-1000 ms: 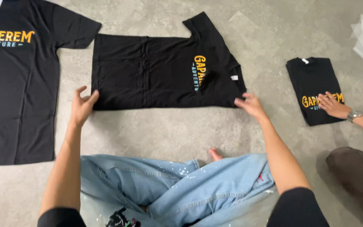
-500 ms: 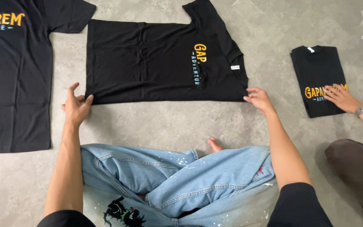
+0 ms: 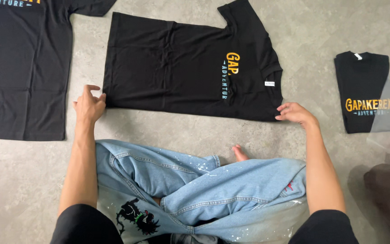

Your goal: The person sits on the floor and folds multiple black t-shirts by hand. They smooth out the fabric, fold the sleeves and sides inward, and then fold the shirts into neat rectangles, stacking them as they finish.

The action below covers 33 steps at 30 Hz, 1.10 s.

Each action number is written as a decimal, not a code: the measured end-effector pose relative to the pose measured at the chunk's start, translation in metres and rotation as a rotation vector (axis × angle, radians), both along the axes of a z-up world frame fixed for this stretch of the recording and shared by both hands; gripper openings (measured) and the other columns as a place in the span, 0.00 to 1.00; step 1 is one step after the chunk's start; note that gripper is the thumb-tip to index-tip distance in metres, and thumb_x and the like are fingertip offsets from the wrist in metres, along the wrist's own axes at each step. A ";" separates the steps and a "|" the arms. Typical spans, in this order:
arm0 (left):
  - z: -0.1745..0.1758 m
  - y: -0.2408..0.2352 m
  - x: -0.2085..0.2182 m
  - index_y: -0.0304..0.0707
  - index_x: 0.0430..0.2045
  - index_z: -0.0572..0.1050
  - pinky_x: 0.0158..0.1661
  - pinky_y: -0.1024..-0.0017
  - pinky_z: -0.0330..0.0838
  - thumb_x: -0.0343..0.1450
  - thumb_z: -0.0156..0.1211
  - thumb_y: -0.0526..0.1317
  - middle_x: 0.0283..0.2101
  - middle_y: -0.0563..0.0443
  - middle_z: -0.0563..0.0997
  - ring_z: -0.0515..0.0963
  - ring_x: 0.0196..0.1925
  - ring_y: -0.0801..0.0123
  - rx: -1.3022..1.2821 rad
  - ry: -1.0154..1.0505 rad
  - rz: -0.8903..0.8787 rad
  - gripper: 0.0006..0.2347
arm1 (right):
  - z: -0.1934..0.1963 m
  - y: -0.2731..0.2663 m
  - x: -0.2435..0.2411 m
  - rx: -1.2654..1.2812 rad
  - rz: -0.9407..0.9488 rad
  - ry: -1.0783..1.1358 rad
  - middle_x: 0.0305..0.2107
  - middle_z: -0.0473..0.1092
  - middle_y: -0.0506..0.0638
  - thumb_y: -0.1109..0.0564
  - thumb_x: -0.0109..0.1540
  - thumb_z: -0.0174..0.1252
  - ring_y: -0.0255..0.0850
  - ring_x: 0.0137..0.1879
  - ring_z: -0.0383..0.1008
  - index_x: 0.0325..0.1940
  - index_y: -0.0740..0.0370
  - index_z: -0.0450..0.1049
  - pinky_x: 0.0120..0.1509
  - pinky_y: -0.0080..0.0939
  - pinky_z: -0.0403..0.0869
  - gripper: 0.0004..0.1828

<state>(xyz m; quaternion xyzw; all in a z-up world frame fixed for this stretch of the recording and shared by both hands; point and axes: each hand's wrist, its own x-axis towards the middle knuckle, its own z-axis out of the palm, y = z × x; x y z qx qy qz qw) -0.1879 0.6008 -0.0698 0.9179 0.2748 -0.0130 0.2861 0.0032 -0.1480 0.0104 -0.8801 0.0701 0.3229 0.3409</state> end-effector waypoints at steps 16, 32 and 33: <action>0.045 -0.021 -0.002 0.40 0.61 0.60 0.34 0.59 0.74 0.80 0.58 0.31 0.44 0.38 0.82 0.83 0.34 0.50 -0.142 -0.224 -0.045 0.17 | -0.049 -0.025 0.012 -0.142 0.026 -0.008 0.38 0.81 0.54 0.57 0.49 0.78 0.42 0.45 0.80 0.53 0.63 0.80 0.52 0.39 0.74 0.29; 0.037 -0.023 0.035 0.46 0.51 0.76 0.33 0.72 0.75 0.73 0.74 0.43 0.39 0.48 0.85 0.84 0.35 0.64 -0.275 -0.291 0.054 0.15 | -0.080 0.108 0.088 -0.207 -0.039 -0.664 0.46 0.75 0.50 0.44 0.67 0.68 0.48 0.53 0.76 0.58 0.54 0.76 0.58 0.57 0.70 0.20; 0.036 -0.022 0.037 0.45 0.50 0.77 0.36 0.72 0.75 0.71 0.74 0.38 0.38 0.49 0.85 0.84 0.35 0.63 -0.262 -0.285 0.020 0.15 | -0.080 0.120 0.089 -0.374 -0.038 -0.650 0.49 0.70 0.46 0.40 0.65 0.69 0.52 0.59 0.71 0.62 0.53 0.74 0.68 0.71 0.63 0.27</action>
